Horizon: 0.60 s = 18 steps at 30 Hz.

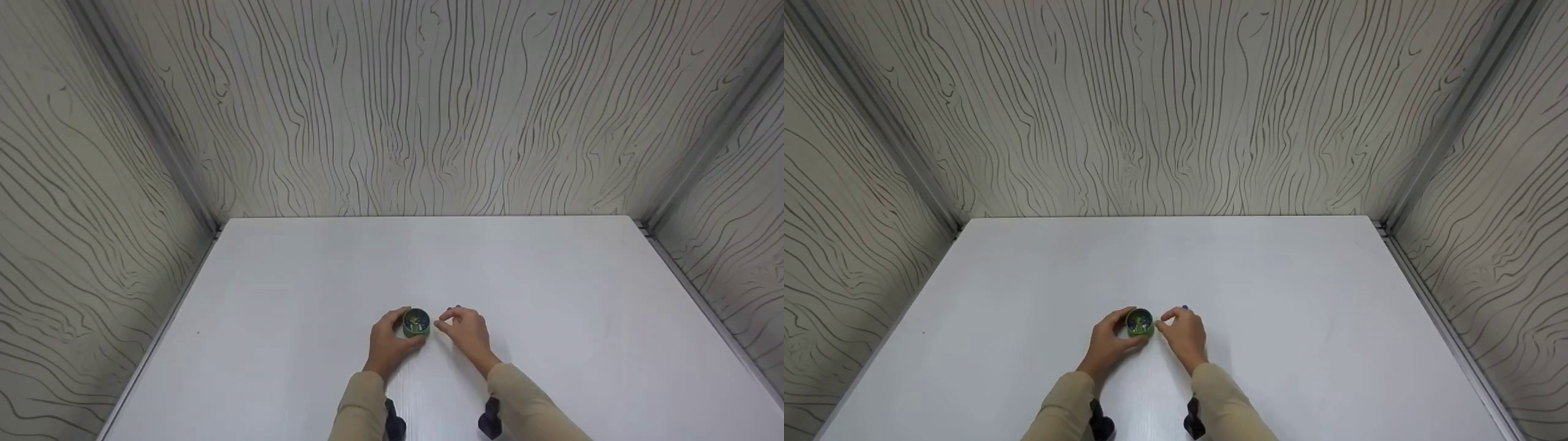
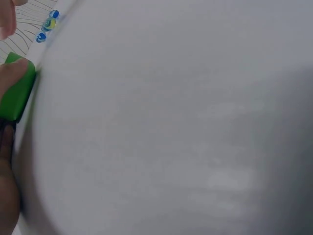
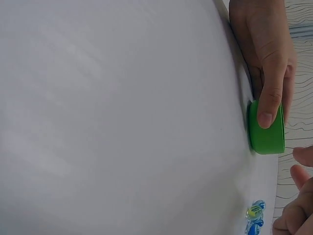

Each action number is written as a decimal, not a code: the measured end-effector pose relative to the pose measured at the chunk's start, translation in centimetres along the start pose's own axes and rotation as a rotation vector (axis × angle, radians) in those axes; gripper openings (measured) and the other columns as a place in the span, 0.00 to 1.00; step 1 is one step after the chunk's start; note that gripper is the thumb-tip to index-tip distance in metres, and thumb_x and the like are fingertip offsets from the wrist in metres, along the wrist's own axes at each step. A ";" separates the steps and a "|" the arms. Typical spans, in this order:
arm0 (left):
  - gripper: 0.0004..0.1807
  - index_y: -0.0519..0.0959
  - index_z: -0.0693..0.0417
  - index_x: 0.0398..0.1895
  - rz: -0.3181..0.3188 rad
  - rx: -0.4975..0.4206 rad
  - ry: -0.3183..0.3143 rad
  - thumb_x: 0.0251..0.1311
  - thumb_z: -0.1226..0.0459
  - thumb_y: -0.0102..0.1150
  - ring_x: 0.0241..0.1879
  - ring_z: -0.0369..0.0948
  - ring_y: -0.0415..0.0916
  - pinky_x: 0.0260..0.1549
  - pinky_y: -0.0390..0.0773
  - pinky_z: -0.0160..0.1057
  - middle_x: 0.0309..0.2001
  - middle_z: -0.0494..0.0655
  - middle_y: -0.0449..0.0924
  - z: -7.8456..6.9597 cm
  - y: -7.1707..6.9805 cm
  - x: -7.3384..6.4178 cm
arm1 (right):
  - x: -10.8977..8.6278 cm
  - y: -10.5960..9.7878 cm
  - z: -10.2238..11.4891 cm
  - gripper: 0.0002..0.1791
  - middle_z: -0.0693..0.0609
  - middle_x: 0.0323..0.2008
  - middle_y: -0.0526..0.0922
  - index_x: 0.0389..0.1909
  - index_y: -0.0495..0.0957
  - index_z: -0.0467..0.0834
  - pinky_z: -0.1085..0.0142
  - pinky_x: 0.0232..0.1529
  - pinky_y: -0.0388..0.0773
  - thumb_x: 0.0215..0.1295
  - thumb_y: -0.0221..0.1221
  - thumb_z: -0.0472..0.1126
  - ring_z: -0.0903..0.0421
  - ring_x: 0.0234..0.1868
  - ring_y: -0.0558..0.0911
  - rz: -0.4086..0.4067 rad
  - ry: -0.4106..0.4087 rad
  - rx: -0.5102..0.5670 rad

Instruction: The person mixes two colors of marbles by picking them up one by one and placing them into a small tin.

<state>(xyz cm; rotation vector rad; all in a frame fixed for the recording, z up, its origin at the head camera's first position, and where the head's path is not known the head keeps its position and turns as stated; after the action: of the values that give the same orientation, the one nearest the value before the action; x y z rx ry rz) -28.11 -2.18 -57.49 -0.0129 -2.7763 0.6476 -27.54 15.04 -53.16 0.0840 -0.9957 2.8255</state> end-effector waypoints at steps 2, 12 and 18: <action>0.33 0.76 0.57 0.57 0.004 -0.006 -0.006 0.44 0.58 0.74 0.57 0.47 0.79 0.62 0.78 0.42 0.54 0.51 0.82 0.0 0.0 0.0 | 0.0 -0.1 -0.2 0.06 0.43 0.35 0.87 0.27 0.84 0.38 0.63 0.36 0.79 0.52 0.68 0.38 0.54 0.30 0.78 -0.002 0.002 0.007; 0.34 0.76 0.56 0.57 0.007 -0.027 -0.042 0.43 0.58 0.74 0.58 0.47 0.78 0.64 0.76 0.45 0.55 0.50 0.82 0.1 0.0 -0.1 | 0.2 -0.8 -1.7 0.06 0.43 0.35 0.87 0.29 0.84 0.39 0.60 0.44 0.79 0.53 0.67 0.38 0.55 0.35 0.79 -0.006 0.068 0.031; 0.34 0.76 0.56 0.57 0.012 -0.034 -0.040 0.43 0.58 0.74 0.58 0.47 0.78 0.64 0.76 0.44 0.55 0.50 0.81 0.0 0.0 -0.1 | 0.2 -1.1 -2.7 0.05 0.43 0.37 0.87 0.32 0.84 0.39 0.69 0.36 0.73 0.56 0.65 0.37 0.57 0.33 0.75 0.010 0.124 0.045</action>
<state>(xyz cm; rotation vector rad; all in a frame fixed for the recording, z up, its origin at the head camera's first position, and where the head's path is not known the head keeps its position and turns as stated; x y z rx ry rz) -28.03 -2.22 -57.48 -0.0242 -2.8273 0.6104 -27.61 17.56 -54.57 -0.0911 -0.9092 2.8230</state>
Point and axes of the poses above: each hand's wrist, its own x-axis towards the middle knuckle, its own y-axis out of the palm, z = x × y, the point moved 8 cm from there along x, towards the middle knuckle
